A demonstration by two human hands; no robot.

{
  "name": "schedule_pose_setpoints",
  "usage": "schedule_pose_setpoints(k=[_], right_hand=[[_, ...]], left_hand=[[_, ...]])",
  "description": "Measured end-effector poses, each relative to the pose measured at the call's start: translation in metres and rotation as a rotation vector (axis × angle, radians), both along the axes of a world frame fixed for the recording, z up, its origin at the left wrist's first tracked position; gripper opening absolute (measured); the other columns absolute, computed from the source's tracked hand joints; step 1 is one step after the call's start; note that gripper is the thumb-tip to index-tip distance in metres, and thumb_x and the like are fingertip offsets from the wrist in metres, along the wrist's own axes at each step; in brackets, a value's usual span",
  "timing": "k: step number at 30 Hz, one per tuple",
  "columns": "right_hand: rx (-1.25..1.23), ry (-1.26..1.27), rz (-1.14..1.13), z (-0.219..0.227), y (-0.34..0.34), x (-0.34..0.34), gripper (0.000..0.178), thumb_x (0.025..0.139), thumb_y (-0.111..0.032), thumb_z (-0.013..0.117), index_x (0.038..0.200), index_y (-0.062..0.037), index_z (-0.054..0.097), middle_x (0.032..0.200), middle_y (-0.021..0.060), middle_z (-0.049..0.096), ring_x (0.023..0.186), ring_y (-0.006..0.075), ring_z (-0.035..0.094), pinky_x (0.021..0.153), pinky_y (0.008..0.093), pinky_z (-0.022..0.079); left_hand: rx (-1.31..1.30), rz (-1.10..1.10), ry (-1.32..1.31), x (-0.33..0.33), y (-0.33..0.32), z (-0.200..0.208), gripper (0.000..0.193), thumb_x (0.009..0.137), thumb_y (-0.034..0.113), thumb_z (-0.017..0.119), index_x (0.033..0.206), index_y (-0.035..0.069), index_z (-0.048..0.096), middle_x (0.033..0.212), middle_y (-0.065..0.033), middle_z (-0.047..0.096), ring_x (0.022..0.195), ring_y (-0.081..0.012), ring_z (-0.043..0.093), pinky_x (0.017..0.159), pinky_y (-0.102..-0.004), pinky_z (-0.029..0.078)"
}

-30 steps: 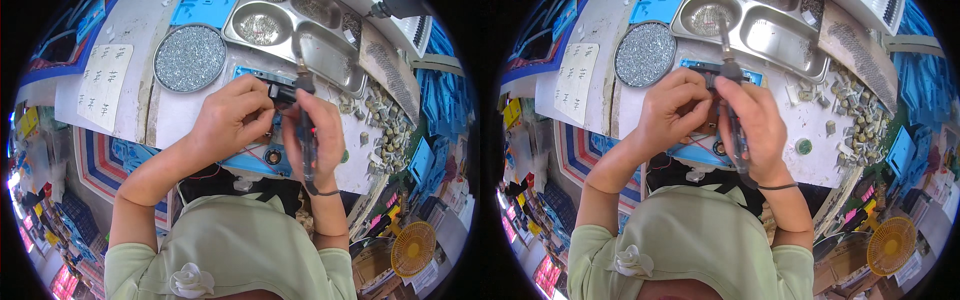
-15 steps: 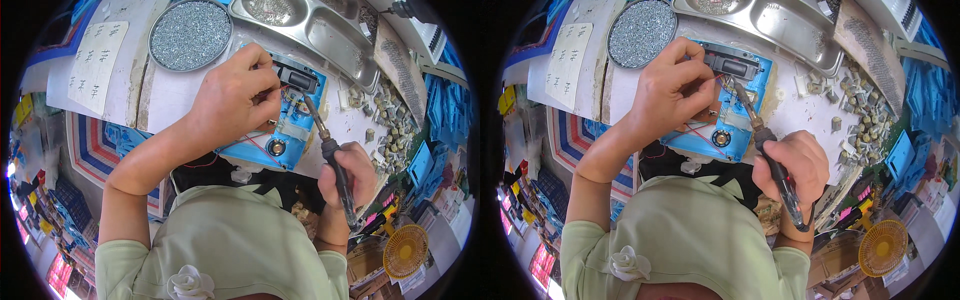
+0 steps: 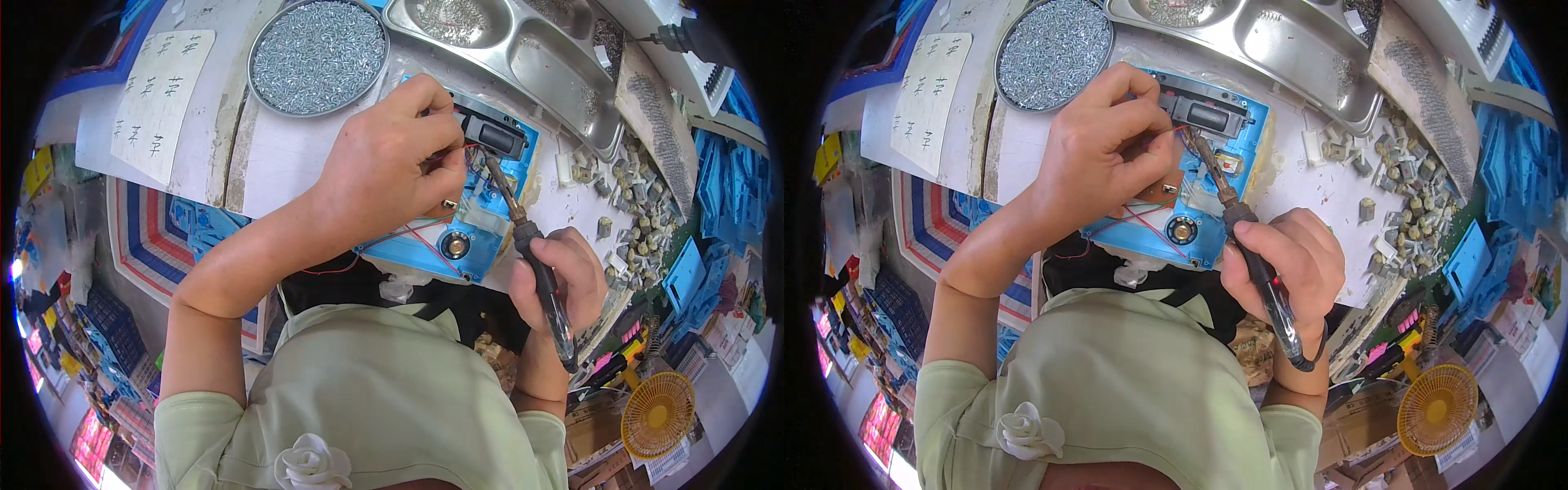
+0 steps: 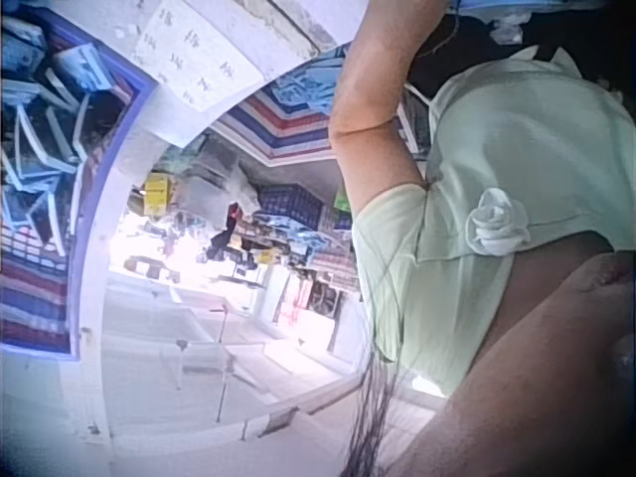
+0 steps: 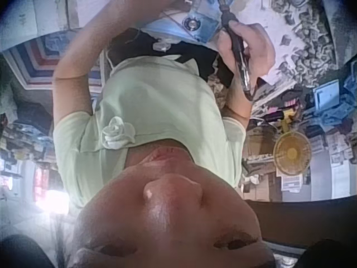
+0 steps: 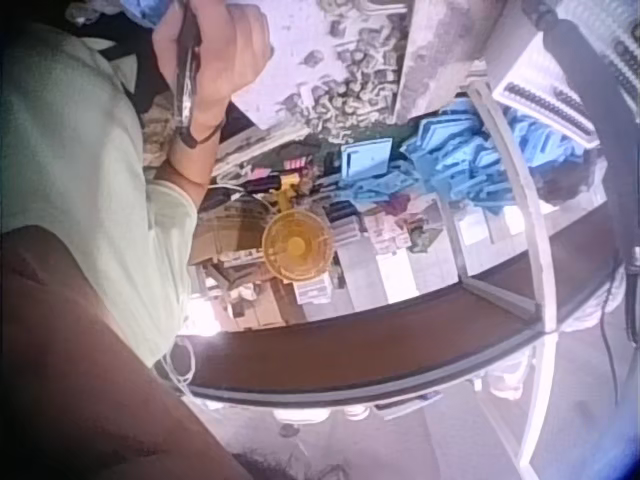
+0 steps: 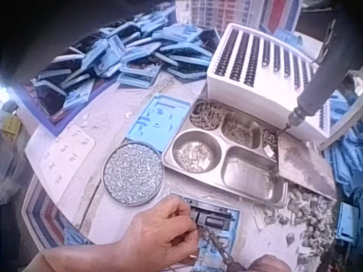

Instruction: Assembling components, soldering wires, and securing the casing of a blue electronic device.

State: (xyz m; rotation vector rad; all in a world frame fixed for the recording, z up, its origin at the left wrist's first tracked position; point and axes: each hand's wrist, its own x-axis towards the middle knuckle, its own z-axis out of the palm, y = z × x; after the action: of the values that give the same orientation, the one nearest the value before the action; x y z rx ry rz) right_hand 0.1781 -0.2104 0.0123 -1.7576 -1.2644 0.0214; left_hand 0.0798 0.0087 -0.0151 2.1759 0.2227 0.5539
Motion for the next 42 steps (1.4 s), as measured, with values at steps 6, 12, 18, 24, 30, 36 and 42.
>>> schedule_pose_setpoints(k=[6,12,18,24,30,36,42], right_hand=[[-0.041,-0.108,0.034,0.001,0.001,0.002,0.039,0.071,0.002,0.08,0.106,-0.0097,0.067,0.066,0.0053,0.058,0.056,0.0234,0.054,0.053,0.0338,0.044],[-0.061,-0.081,0.039,0.005,-0.005,0.002,0.039,0.069,0.001,0.081,0.104,-0.0106,0.068,0.067,0.0053,0.059,0.057,0.0241,0.054,0.054,0.0339,0.045],[-0.042,-0.03,0.032,0.004,-0.009,0.003,0.035,0.071,-0.001,0.08,0.103,-0.0082,0.069,0.067,0.0064,0.06,0.056,0.0248,0.054,0.054,0.0343,0.045],[-0.036,-0.021,0.04,0.004,-0.008,0.005,0.035,0.071,-0.001,0.08,0.103,-0.0071,0.068,0.068,0.0065,0.061,0.056,0.0246,0.055,0.053,0.034,0.045],[-0.054,-0.042,0.033,0.004,-0.006,0.007,0.034,0.071,-0.001,0.08,0.103,-0.0071,0.068,0.066,0.0059,0.059,0.055,0.0246,0.055,0.053,0.0337,0.044],[-0.067,-0.038,0.039,0.004,-0.002,0.009,0.033,0.072,-0.001,0.08,0.102,-0.0063,0.069,0.066,0.0061,0.057,0.055,0.0242,0.054,0.052,0.0335,0.043],[-0.057,-0.042,0.036,-0.002,0.001,0.011,0.033,0.072,-0.002,0.081,0.102,-0.0062,0.069,0.066,0.0062,0.056,0.055,0.024,0.054,0.052,0.0335,0.043]], left_hand=[[-0.003,0.007,-0.017,0.001,-0.001,-0.003,0.008,0.079,0.005,0.074,0.084,0.001,0.068,0.091,-0.0083,0.057,0.071,-0.0212,0.06,0.065,-0.0323,0.051],[0.01,0.015,-0.006,0.001,-0.001,-0.001,0.009,0.079,0.005,0.074,0.084,0.001,0.068,0.091,-0.008,0.057,0.07,-0.0204,0.06,0.063,-0.032,0.051],[0.024,0.031,-0.021,0.001,-0.002,-0.001,0.006,0.078,0.007,0.072,0.079,0.004,0.066,0.091,-0.008,0.059,0.07,-0.0247,0.063,0.063,-0.036,0.054],[0.006,0.033,0.013,0.001,-0.003,0.001,0.007,0.079,0.007,0.072,0.079,0.004,0.066,0.092,-0.0079,0.059,0.07,-0.0245,0.064,0.063,-0.0358,0.054],[0.033,0.035,-0.035,0.002,-0.004,-0.003,0.009,0.078,0.002,0.075,0.081,0.0,0.067,0.091,-0.0084,0.058,0.069,-0.019,0.059,0.06,-0.0304,0.05],[0.046,0.024,-0.03,0.003,-0.004,-0.003,0.011,0.076,-0.001,0.076,0.082,-0.001,0.067,0.09,-0.009,0.057,0.069,-0.0188,0.059,0.057,-0.0296,0.05],[0.091,0.012,-0.029,0.004,-0.003,-0.002,0.012,0.077,0.0,0.077,0.081,-0.001,0.066,0.09,-0.0089,0.058,0.07,-0.0204,0.061,0.059,-0.0315,0.052]])
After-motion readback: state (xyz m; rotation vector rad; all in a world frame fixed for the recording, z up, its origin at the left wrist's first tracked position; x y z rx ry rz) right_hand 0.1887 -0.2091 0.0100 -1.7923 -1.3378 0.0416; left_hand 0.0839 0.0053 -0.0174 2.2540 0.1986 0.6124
